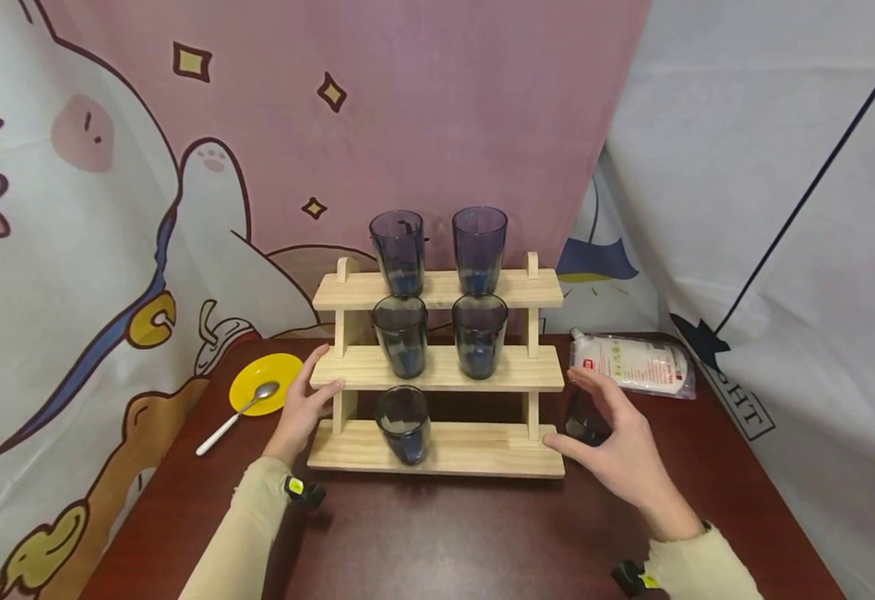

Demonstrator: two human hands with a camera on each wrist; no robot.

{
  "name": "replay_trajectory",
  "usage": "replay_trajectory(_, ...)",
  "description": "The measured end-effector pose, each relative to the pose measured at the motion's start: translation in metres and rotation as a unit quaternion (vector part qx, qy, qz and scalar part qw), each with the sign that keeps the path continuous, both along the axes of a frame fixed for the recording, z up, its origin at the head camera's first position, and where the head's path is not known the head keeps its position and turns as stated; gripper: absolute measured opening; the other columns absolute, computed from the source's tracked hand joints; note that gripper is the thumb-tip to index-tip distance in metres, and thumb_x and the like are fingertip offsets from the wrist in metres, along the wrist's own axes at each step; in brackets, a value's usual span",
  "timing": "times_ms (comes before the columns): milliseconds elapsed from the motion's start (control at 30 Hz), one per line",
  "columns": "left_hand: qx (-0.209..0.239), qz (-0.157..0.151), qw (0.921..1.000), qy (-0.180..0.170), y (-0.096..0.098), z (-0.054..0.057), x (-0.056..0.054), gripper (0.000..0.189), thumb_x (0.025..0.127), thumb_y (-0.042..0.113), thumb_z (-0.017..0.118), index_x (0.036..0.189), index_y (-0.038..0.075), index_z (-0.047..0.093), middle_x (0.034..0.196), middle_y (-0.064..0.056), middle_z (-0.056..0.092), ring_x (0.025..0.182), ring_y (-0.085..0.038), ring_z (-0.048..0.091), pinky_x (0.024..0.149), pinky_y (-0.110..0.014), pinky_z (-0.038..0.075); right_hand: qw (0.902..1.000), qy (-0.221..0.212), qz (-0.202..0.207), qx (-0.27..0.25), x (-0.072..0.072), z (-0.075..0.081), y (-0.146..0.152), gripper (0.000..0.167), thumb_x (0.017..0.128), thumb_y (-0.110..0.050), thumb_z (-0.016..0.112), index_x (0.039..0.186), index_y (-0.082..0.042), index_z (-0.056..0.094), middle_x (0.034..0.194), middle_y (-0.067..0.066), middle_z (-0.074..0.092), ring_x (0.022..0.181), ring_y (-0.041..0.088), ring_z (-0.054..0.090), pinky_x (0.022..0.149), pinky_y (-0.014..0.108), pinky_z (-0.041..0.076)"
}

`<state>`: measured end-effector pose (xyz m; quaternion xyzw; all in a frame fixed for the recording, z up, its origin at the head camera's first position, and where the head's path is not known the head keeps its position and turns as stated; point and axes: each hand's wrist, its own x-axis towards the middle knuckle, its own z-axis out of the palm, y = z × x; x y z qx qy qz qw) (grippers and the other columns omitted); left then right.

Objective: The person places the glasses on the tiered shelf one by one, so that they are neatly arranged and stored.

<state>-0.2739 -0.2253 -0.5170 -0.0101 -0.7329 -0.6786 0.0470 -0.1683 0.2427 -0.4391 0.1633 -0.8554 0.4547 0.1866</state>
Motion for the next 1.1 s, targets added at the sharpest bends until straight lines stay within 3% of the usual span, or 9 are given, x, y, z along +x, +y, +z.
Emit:
replay_trajectory(100, 0.001, 0.0, 1.0, -0.001, 0.0, 0.0, 0.0, 0.073, 0.096, 0.025, 0.08, 0.158, 0.04, 0.044, 0.164, -0.003, 0.04, 0.124, -0.034, 0.062, 0.099, -0.057, 0.054, 0.9989, -0.006, -0.041, 0.021, -0.001, -0.006, 0.016, 0.103, 0.073, -0.006, 0.097, 0.16, -0.019, 0.043, 0.153, 0.018, 0.052, 0.142, 0.003, 0.043, 0.109, 0.006, 0.028)
replay_trajectory(267, -0.001, 0.003, 1.0, -0.001, 0.001, 0.001, 0.001, 0.072, 0.096, 0.028, 0.08, 0.157, 0.043, 0.045, 0.164, -0.001, 0.042, 0.123, -0.034, 0.062, 0.098, -0.055, 0.055, 0.9956, -0.038, -0.077, 0.037, -0.005, -0.02, 0.036, 0.107, 0.077, -0.015, 0.096, 0.164, -0.018, 0.034, 0.158, 0.022, 0.045, 0.14, 0.048, 0.044, 0.123, 0.03, 0.028)
replay_trajectory(433, -0.002, 0.001, 1.0, 0.001, 0.0, 0.001, 0.001, 0.071, 0.096, 0.03, 0.08, 0.156, 0.045, 0.046, 0.163, 0.0, 0.042, 0.123, -0.034, 0.062, 0.097, -0.054, 0.056, 0.9947, -0.07, -0.072, 0.023, -0.013, -0.037, 0.048, 0.117, 0.079, -0.016, 0.094, 0.168, -0.015, 0.019, 0.153, 0.033, 0.042, 0.136, 0.056, 0.043, 0.106, 0.01, 0.031)
replay_trajectory(567, 0.001, -0.003, 1.0, 0.005, 0.0, -0.001, 0.001, 0.072, 0.096, 0.028, 0.08, 0.157, 0.043, 0.045, 0.162, -0.002, 0.043, 0.121, -0.034, 0.063, 0.096, -0.052, 0.057, 0.9908, -0.121, -0.059, -0.016, -0.021, -0.051, 0.052, 0.124, 0.083, -0.016, 0.091, 0.17, -0.016, 0.003, 0.156, 0.039, 0.034, 0.14, 0.06, 0.036, 0.117, 0.045, 0.04)
replay_trajectory(667, 0.004, -0.004, 1.0, 0.008, 0.0, -0.002, 0.0, 0.071, 0.097, 0.025, 0.079, 0.156, 0.043, 0.045, 0.161, -0.003, 0.044, 0.12, -0.033, 0.064, 0.093, -0.051, 0.058, 0.9838, -0.164, -0.052, -0.051, -0.028, -0.062, 0.054, 0.125, 0.086, -0.017, 0.089, 0.169, -0.014, -0.004, 0.16, 0.04, 0.027, 0.145, 0.062, 0.027, 0.105, 0.082, 0.027)
replay_trajectory(767, 0.008, -0.002, 0.9999, 0.007, 0.0, -0.002, 0.0, 0.07, 0.097, 0.024, 0.079, 0.156, 0.043, 0.046, 0.16, -0.002, 0.045, 0.119, -0.033, 0.064, 0.093, -0.051, 0.058, 0.9777, -0.193, -0.052, -0.064, -0.032, -0.072, 0.054, 0.125, 0.087, -0.018, 0.089, 0.169, -0.012, -0.005, 0.161, 0.039, 0.024, 0.145, 0.063, 0.026, 0.104, 0.084, 0.026)
replay_trajectory(833, 0.007, -0.001, 1.0, 0.006, 0.0, -0.001, 0.0, 0.071, 0.097, 0.023, 0.079, 0.156, 0.043, 0.046, 0.161, -0.003, 0.044, 0.12, -0.034, 0.064, 0.094, -0.052, 0.058, 0.9758, -0.204, -0.049, -0.062, -0.033, -0.078, 0.053, 0.123, 0.088, -0.018, 0.088, 0.169, -0.01, -0.004, 0.162, 0.037, 0.024, 0.144, 0.061, 0.029, 0.105, 0.082, 0.03)
replay_trajectory(933, 0.006, 0.002, 1.0, 0.005, 0.001, 0.0, 0.001, 0.07, 0.097, 0.024, 0.079, 0.157, 0.042, 0.046, 0.163, -0.003, 0.042, 0.122, -0.035, 0.063, 0.096, -0.056, 0.056, 0.9758, -0.207, -0.053, -0.048, -0.034, -0.085, 0.052, 0.118, 0.088, -0.02, 0.087, 0.169, -0.01, 0.002, 0.16, 0.032, 0.03, 0.141, 0.047, 0.038, 0.11, 0.049, 0.045)
replay_trajectory(1100, 0.006, 0.003, 1.0, 0.003, 0.002, 0.001, 0.001, 0.07, 0.097, 0.025, 0.079, 0.156, 0.043, 0.046, 0.163, -0.003, 0.042, 0.124, -0.036, 0.062, 0.098, -0.059, 0.054, 0.9797, -0.185, -0.057, -0.052, -0.037, -0.092, 0.05, 0.107, 0.087, -0.019, 0.089, 0.166, -0.007, 0.018, 0.154, 0.023, 0.043, 0.123, 0.0, 0.046, 0.089, 0.006, 0.037)
